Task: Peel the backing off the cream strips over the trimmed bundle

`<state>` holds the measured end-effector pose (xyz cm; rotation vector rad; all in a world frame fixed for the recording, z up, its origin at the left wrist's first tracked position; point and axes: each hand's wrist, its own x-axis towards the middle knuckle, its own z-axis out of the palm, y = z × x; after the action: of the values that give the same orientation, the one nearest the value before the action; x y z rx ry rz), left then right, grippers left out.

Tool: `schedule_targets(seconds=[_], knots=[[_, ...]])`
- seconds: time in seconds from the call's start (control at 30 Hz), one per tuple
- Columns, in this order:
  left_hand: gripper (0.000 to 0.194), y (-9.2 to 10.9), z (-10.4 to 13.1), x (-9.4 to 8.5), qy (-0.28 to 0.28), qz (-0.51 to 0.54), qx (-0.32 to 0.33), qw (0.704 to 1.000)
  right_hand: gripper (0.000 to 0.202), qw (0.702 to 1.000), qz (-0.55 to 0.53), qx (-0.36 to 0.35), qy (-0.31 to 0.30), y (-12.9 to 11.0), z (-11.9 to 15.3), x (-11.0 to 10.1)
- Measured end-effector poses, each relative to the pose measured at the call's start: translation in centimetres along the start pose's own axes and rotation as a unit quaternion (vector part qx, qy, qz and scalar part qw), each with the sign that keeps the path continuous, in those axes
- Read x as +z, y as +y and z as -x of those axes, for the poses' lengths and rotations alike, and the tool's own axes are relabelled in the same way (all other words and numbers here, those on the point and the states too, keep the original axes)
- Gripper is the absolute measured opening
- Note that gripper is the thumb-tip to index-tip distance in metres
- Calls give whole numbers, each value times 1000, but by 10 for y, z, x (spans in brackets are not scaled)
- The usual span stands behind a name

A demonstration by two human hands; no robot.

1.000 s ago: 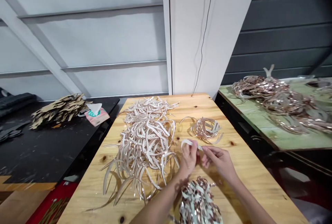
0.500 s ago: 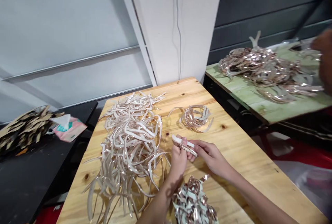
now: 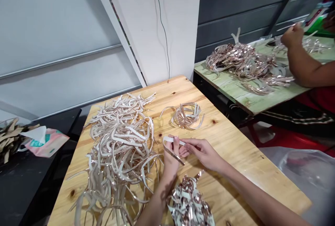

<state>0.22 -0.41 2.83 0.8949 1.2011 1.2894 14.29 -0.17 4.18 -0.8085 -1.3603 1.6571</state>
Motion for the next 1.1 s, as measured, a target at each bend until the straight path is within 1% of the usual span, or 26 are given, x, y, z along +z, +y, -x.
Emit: schedule_targets(seconds=[0.17, 0.27, 0.33, 0.43, 0.53, 0.67, 0.73, 0.8, 0.87, 0.9, 0.93, 1.0, 1.1], knots=[[47, -6, -3, -6, 14, -57, 35, 998, 40, 1000, 1, -9, -13, 4, 2, -1], [48, -8, -3, -5, 0, -44, 20, 999, 41, 1000, 14, -14, -11, 6, 3, -2], [49, -6, -2, -2, -12, -35, 4, 999, 40, 999, 33, -10, 1, 5, 4, -3], [50, 2, 0, 1, -11, -46, 16, 999, 40, 998, 66, -4, 13, 1, 5, -4], [50, 7, 1, 2, 7, -45, 35, 998, 42, 994, 110, -13, -11, -5, 7, -7], [48, 5, 1, 1, -1, -17, 20, 1000, 42, 986, 161, -23, -31, -7, 9, -12], [47, 4, 2, 2, 3, -20, 22, 1000, 41, 987, 155, -24, -26, -4, 9, -12], [45, 4, 4, 3, -2, -32, 25, 999, 39, 993, 116, -16, -15, -1, 7, -11], [43, 5, 7, 5, -15, -46, 22, 999, 35, 996, 89, -1, 10, 3, 5, -8], [42, 6, 9, 5, -18, -58, 23, 998, 31, 995, 93, 6, 24, 4, 5, -7], [42, 6, 10, 5, -15, -75, 26, 997, 28, 994, 105, 10, 38, 5, 5, -6], [42, 5, 12, 4, 13, -128, 46, 991, 24, 991, 122, 6, 57, 4, 8, -4], [50, 0, 12, -1, 74, -223, 67, 970, 25, 995, 83, -10, 52, 0, 14, -3]])
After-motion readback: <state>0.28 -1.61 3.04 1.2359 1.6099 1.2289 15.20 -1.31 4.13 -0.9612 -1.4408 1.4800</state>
